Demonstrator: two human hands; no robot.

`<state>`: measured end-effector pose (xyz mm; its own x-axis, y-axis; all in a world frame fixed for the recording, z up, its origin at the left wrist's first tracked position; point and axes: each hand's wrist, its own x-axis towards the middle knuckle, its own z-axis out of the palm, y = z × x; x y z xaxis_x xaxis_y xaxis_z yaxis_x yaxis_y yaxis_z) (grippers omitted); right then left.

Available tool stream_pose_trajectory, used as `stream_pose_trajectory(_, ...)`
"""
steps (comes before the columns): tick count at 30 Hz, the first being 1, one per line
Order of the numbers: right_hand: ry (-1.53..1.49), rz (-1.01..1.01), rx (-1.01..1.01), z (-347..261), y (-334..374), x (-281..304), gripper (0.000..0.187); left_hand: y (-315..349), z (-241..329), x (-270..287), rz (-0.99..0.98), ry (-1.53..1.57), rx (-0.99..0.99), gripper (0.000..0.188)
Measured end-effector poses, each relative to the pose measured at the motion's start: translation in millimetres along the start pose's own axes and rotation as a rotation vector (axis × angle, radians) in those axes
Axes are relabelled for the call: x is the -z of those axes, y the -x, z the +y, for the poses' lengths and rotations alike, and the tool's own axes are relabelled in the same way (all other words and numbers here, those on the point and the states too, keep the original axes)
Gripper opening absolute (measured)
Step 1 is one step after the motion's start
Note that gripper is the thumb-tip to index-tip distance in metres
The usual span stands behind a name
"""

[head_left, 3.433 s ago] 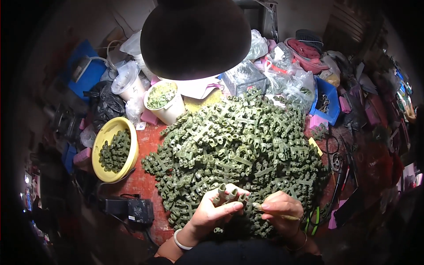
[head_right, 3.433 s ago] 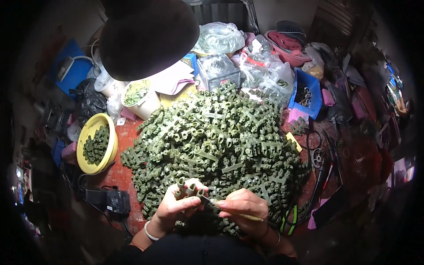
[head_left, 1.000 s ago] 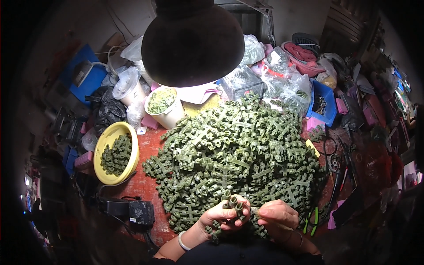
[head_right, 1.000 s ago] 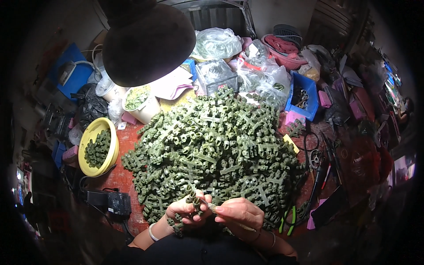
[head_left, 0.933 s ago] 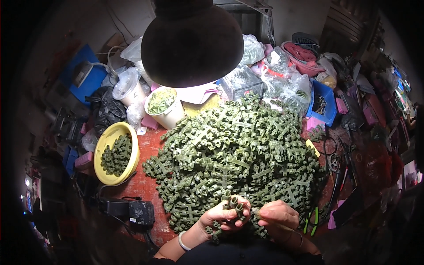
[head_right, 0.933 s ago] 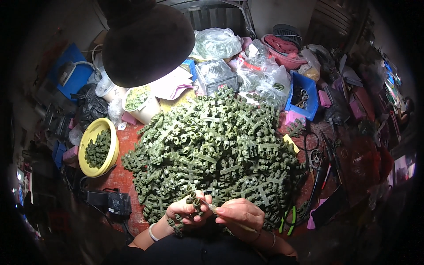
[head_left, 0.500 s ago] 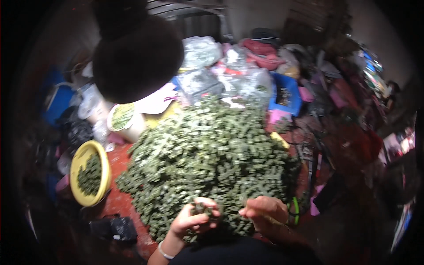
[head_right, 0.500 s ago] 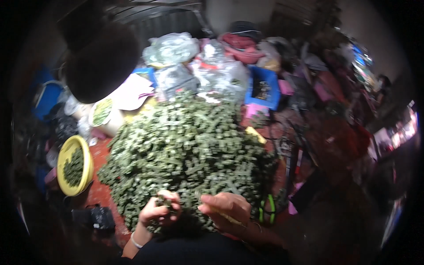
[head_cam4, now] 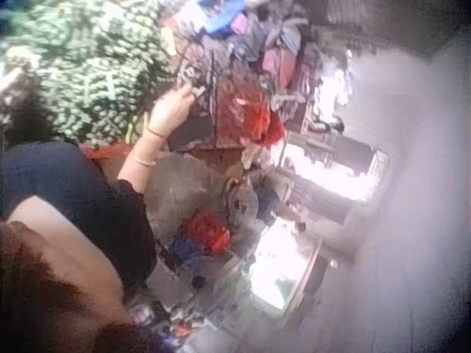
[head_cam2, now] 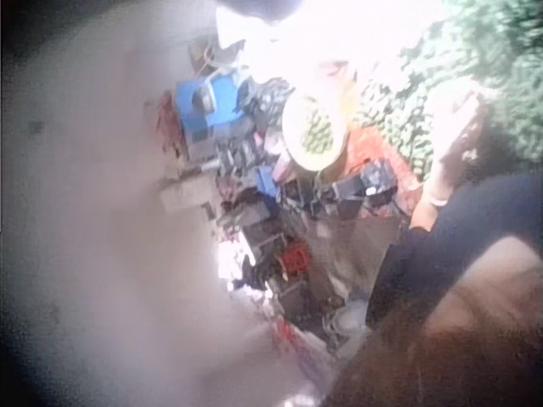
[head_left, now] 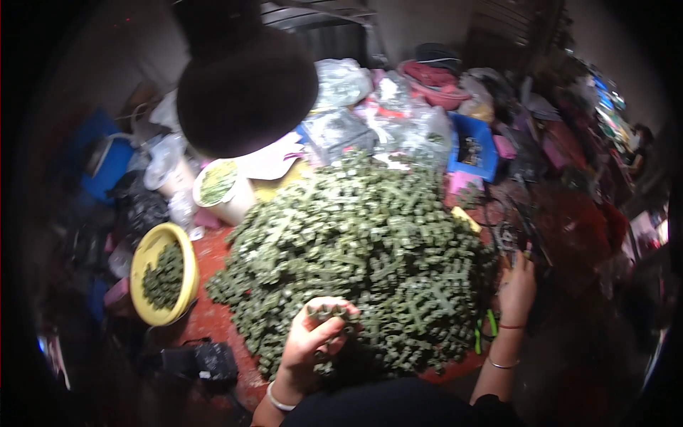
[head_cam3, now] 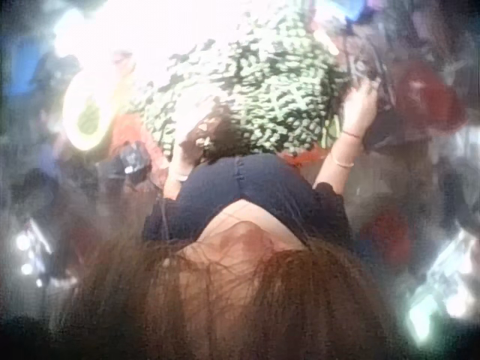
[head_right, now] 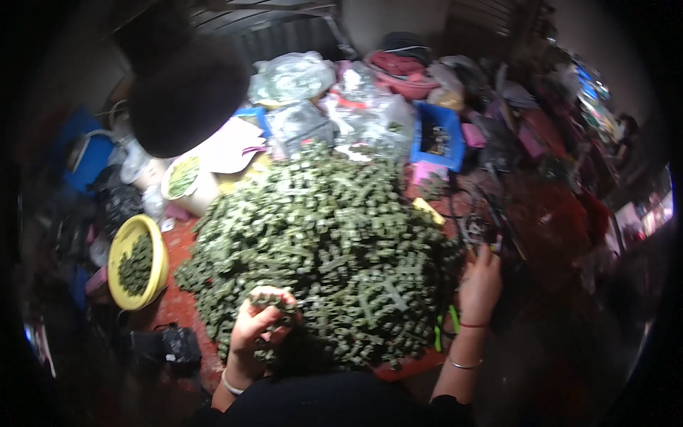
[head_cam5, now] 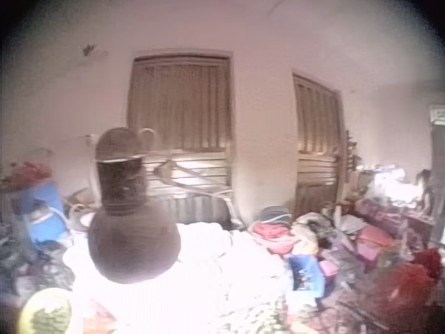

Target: The person assembles small green plastic craft components by picking individual pieces from a pile and joining them together using a small tool. The person repeats this process multiple times, placing the completed assemblies into a yellow bowl.

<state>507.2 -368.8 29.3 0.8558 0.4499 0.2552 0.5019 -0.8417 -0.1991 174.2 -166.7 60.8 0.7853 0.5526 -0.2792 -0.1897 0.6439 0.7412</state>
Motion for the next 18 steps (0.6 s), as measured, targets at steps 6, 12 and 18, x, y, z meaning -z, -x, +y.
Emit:
stream_pose_trajectory(6,-0.112,0.238,0.012,8,-4,-11,0.043,0,-2,-2,-0.048,0.068,-0.071,0.024)
stream_pose_trajectory(12,-0.677,0.310,0.481,-66,33,47,0.028,1,-3,9,-0.086,0.123,-0.134,0.025)
stream_pose_trajectory(18,-0.899,0.046,0.713,-125,59,56,0.036,-7,-10,20,-0.155,0.237,-0.161,0.029)
